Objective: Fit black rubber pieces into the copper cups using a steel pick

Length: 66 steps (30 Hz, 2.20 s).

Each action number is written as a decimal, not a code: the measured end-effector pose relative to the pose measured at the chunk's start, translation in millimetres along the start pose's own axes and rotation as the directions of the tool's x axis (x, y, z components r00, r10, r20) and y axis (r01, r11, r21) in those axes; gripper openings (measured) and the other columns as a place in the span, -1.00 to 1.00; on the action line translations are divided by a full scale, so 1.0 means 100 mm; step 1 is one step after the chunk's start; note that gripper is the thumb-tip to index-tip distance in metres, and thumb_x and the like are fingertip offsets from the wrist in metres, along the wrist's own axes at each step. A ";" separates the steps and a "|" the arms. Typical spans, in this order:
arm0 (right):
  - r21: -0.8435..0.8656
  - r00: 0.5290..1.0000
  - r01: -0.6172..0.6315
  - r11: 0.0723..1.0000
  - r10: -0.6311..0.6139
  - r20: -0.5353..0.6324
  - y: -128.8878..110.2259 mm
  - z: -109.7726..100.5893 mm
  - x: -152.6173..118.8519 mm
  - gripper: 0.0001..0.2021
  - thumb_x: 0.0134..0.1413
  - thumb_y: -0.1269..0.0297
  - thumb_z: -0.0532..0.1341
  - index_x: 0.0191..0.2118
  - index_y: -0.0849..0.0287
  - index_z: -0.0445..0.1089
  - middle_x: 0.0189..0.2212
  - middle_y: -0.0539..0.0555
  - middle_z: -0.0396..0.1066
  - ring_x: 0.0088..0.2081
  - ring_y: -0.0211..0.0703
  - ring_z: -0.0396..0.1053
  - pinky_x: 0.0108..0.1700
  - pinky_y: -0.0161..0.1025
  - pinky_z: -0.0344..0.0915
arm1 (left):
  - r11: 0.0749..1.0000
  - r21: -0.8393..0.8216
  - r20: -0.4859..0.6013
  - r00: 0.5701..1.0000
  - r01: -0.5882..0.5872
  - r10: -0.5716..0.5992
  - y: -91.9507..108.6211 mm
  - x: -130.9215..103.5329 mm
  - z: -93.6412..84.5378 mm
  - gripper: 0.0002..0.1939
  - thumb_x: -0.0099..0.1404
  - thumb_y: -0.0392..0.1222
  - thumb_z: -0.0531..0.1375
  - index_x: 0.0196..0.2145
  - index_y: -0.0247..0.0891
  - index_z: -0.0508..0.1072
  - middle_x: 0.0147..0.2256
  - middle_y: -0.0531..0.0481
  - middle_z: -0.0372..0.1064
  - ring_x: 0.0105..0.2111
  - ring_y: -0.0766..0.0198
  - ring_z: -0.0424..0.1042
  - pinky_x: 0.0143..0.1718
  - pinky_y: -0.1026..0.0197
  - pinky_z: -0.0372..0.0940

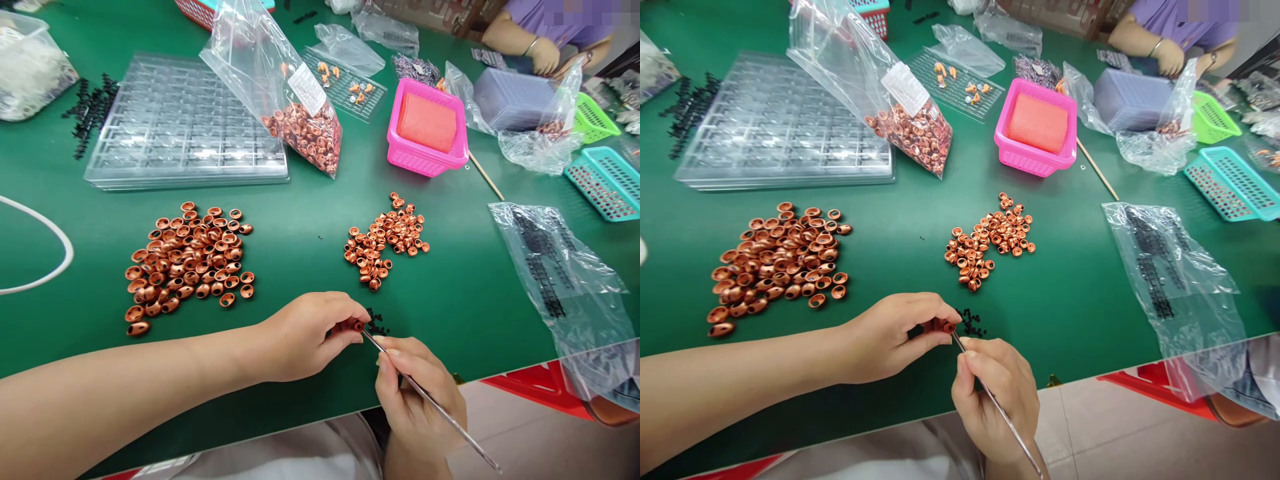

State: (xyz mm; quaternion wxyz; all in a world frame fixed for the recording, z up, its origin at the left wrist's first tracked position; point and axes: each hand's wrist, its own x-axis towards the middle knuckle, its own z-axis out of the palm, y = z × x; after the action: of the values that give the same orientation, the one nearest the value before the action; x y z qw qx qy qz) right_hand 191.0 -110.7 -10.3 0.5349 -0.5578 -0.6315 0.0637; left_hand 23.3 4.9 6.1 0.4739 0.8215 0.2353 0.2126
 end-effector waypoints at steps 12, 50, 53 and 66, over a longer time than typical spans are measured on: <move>-0.002 0.999 -0.017 1.000 0.017 0.033 -0.01 0.00 -0.01 -0.68 0.03 0.59 0.27 -0.10 0.11 0.40 -0.27 0.07 0.57 -0.29 -0.19 0.55 -0.28 -0.21 0.52 | 1.000 0.008 0.002 1.000 -0.005 0.005 -0.01 0.00 0.00 -0.86 0.36 -0.32 0.17 -0.12 -0.27 0.45 -0.33 0.01 0.44 -0.36 0.33 0.40 -0.31 0.33 0.29; -0.012 0.982 0.028 1.000 -0.025 0.188 -0.05 -0.10 0.05 -0.67 0.08 0.61 0.23 -0.06 0.13 0.39 -0.21 0.11 0.58 -0.25 -0.17 0.58 -0.24 -0.21 0.58 | 0.988 0.117 -0.023 0.994 -0.101 0.104 0.04 -0.05 0.01 -0.86 0.43 -0.34 0.02 -0.26 -0.28 0.36 -0.43 0.01 0.34 -0.45 0.32 0.27 -0.39 0.31 0.23; -0.022 0.979 0.046 0.999 -0.040 0.199 -0.05 -0.10 0.06 -0.66 0.09 0.60 0.23 -0.04 0.13 0.38 -0.21 0.11 0.58 -0.25 -0.18 0.58 -0.22 -0.20 0.58 | 0.989 0.114 -0.020 0.995 -0.097 0.099 0.04 -0.05 0.01 -0.87 0.42 -0.35 0.03 -0.25 -0.29 0.37 -0.43 0.01 0.35 -0.45 0.32 0.28 -0.39 0.31 0.23; 0.025 0.999 0.001 1.000 -0.002 0.053 -0.02 -0.03 0.00 -0.63 -0.01 0.65 0.26 -0.09 0.16 0.39 -0.23 0.10 0.56 -0.27 -0.19 0.55 -0.32 -0.26 0.53 | 0.999 -0.025 -0.035 0.999 -0.036 0.035 0.03 0.00 -0.01 -0.90 0.33 -0.36 0.21 -0.19 -0.28 0.47 -0.39 0.05 0.43 -0.43 0.39 0.37 -0.38 0.39 0.25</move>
State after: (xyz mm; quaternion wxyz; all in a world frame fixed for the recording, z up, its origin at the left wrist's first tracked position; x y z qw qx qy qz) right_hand 192.6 -112.8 -7.4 0.5250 -0.5487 -0.6450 0.0858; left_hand 23.5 3.9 9.2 0.4764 0.8156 0.2262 0.2380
